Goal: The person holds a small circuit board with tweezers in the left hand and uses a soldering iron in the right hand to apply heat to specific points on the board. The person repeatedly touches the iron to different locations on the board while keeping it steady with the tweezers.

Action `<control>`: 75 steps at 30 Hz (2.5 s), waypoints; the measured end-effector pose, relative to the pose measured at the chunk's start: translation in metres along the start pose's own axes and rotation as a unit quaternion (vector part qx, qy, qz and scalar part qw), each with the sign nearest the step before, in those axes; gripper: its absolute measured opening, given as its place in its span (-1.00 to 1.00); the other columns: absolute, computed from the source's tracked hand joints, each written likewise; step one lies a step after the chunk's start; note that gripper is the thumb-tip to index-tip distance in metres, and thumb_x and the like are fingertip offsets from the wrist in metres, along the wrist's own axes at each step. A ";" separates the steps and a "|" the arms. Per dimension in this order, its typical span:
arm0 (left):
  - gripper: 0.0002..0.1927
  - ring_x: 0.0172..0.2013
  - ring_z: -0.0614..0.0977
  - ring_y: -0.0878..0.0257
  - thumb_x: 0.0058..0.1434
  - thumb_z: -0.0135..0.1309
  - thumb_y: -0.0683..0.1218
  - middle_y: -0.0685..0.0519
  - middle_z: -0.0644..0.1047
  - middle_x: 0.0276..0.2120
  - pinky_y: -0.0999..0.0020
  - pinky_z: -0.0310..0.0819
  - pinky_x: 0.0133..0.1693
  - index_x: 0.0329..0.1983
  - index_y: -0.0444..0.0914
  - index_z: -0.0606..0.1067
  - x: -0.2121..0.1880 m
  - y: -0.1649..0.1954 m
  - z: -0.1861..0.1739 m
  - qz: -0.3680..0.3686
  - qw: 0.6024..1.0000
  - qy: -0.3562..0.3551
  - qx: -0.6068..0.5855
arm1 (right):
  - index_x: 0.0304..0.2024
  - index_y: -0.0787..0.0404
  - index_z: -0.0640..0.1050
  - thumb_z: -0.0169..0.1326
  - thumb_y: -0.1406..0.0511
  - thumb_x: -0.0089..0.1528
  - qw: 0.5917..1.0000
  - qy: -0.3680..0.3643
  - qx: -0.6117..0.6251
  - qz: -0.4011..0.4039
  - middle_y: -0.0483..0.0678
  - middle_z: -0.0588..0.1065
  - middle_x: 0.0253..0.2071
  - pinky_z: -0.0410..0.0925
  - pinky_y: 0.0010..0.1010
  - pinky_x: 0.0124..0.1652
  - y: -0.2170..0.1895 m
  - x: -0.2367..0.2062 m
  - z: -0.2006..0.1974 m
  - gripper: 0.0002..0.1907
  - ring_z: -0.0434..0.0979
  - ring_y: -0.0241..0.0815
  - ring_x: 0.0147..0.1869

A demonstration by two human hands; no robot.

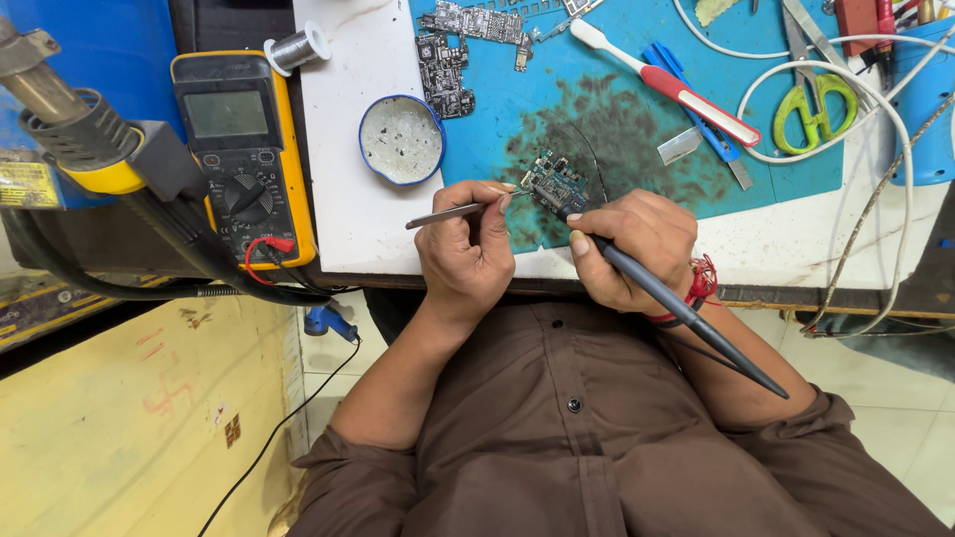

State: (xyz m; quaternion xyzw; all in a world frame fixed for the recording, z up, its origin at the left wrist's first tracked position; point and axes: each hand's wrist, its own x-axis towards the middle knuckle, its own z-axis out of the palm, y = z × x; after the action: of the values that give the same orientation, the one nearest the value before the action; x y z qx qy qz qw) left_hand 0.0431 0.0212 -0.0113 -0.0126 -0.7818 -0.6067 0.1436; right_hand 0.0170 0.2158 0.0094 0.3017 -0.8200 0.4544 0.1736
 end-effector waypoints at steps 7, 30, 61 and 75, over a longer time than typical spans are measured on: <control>-0.85 -0.16 0.70 0.30 0.44 0.07 -0.30 -0.07 0.63 -0.14 0.46 0.66 -0.14 -0.01 -0.34 0.37 -0.001 0.001 0.002 -0.002 1.000 0.001 0.002 | -0.25 0.28 0.58 0.22 0.43 0.16 1.000 -0.001 -0.005 0.007 -0.01 0.51 -0.47 0.30 -0.28 -0.40 0.000 -0.001 -0.001 -0.89 0.47 -0.06 -0.46; -0.86 -0.17 0.70 0.31 0.44 0.07 -0.30 -0.07 0.63 -0.14 0.46 0.65 -0.14 -0.01 -0.34 0.38 -0.001 -0.001 0.002 -0.010 1.000 -0.001 -0.005 | -0.24 0.29 0.58 0.21 0.43 0.18 1.000 -0.010 0.005 0.003 0.00 0.52 -0.46 0.31 -0.27 -0.39 0.000 0.001 -0.003 -0.89 0.48 -0.05 -0.46; -0.87 -0.35 0.57 0.39 0.45 0.06 -0.27 -0.07 0.62 -0.12 0.51 0.50 -0.28 -0.02 -0.35 0.37 -0.011 0.010 0.011 -0.010 1.000 0.008 -0.006 | -0.19 0.28 0.56 0.18 0.42 0.20 0.999 0.029 0.034 0.001 -0.01 0.54 -0.40 0.37 -0.27 -0.35 -0.003 -0.012 -0.025 -0.86 0.54 -0.05 -0.41; -0.77 -0.41 0.61 0.14 0.36 0.25 -0.10 -0.02 0.58 -0.34 0.27 0.44 -0.36 0.00 -0.28 0.54 0.036 0.069 -0.006 0.120 0.921 -0.047 0.368 | 0.30 0.30 0.36 0.02 0.34 0.49 0.935 0.243 0.169 0.193 0.14 0.57 0.02 0.48 -0.44 -0.02 -0.006 -0.111 -0.053 -0.65 0.55 -0.28 -0.05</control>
State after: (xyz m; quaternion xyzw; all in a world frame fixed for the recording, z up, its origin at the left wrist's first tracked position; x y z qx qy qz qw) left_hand 0.0237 0.0278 0.0640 -0.0813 -0.9484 -0.2530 0.1729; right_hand 0.1056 0.2954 -0.0208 0.0431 -0.7060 0.6707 0.2233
